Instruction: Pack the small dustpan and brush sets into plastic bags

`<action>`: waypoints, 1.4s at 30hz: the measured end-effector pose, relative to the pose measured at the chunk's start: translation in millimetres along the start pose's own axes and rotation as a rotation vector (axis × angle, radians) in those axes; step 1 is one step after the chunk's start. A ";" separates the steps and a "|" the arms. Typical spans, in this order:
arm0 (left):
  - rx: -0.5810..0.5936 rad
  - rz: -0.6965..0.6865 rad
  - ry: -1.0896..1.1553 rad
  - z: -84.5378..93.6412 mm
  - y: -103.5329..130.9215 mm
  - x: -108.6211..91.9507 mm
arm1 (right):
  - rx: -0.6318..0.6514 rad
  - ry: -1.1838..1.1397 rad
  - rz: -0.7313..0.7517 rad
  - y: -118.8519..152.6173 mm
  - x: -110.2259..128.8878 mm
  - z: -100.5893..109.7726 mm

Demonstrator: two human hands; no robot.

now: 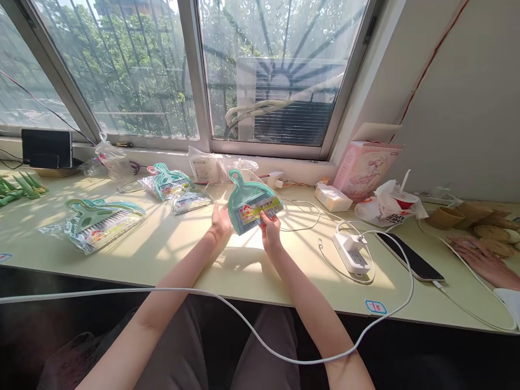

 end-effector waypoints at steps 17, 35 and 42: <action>-0.120 -0.383 -0.580 -7.4 -9.2 21.4 | -0.187 0.026 0.076 -15.1 6.2 12.5; 0.166 -0.306 -0.380 -29.6 14.4 29.5 | -0.121 0.058 0.124 -22.8 18.4 21.4; -0.101 -0.556 -0.702 -19.9 28.8 13.4 | -0.156 0.062 0.127 -20.5 21.5 16.4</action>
Point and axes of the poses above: each hand's wrist, its own y-axis away from the middle knuckle, its own z-axis out of the back of the hand, x = y × z, the point moved 5 cm from there along -y, towards the middle knuckle, and after that the axes turned 3 degrees about -y, right-handed, at the moved point
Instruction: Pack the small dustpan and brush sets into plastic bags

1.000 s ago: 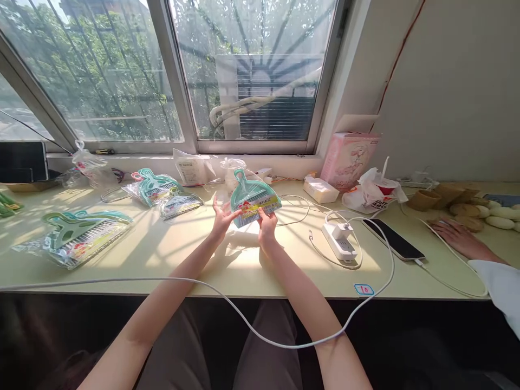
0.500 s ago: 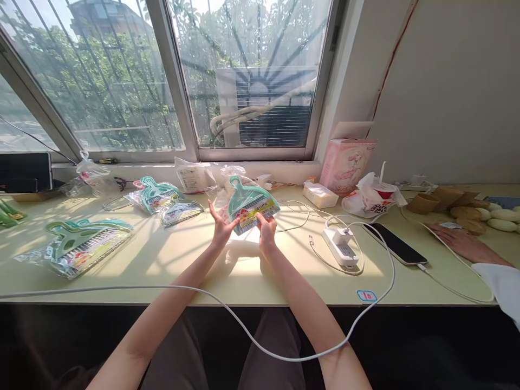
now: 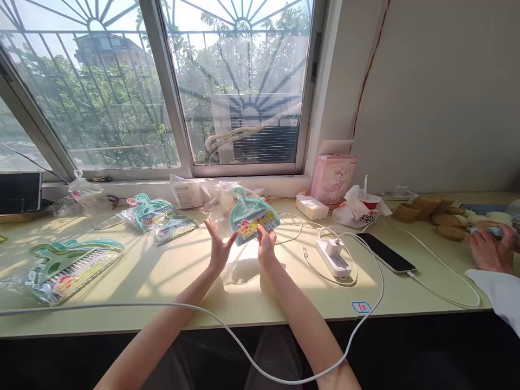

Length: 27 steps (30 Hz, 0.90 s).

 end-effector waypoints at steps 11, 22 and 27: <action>0.378 -0.348 -1.011 -37.9 -38.1 -52.1 | 0.078 0.060 -0.102 12.0 -10.7 -12.1; 0.484 -0.216 -1.290 -42.8 -60.0 -79.8 | 0.111 0.072 -0.079 9.7 -11.6 -12.8; 0.497 -0.250 -1.326 -40.7 -79.6 -79.2 | 0.115 0.071 -0.086 13.6 -7.8 -13.6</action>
Point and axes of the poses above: each hand's wrist, its own y-axis away from the middle knuckle, its own z-axis out of the back of the hand, x = y × z, the point moved 5 cm from there along -y, towards the middle knuckle, and after that the axes turned 3 degrees about -y, right-handed, at the moved point
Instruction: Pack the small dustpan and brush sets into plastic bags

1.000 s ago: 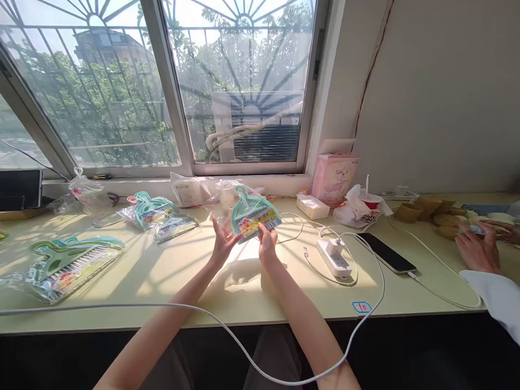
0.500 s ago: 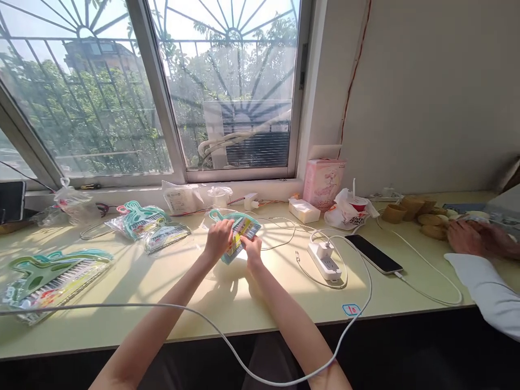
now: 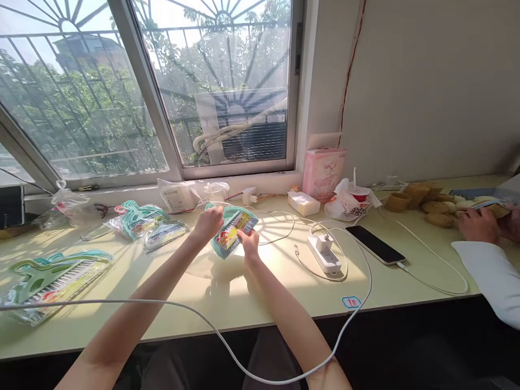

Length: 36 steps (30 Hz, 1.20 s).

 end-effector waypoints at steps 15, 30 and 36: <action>-0.071 -0.190 0.102 -7.5 -3.9 -31.8 | 0.099 -0.027 -0.040 -1.2 2.9 -7.5; -0.127 -0.262 -0.151 -2.3 2.7 -64.2 | 0.055 -0.040 -0.013 -3.1 8.9 -1.7; -0.264 -0.253 0.226 -15.4 12.6 -49.9 | -0.058 -0.150 0.028 -4.7 6.7 2.0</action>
Point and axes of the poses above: each hand's wrist, its own y-axis away from the middle knuckle, its own z-axis out of the back of the hand, x = y × z, the point moved 5 cm from there along -y, towards the middle knuckle, and after that the axes turned 3 degrees about -y, right-handed, at the moved point
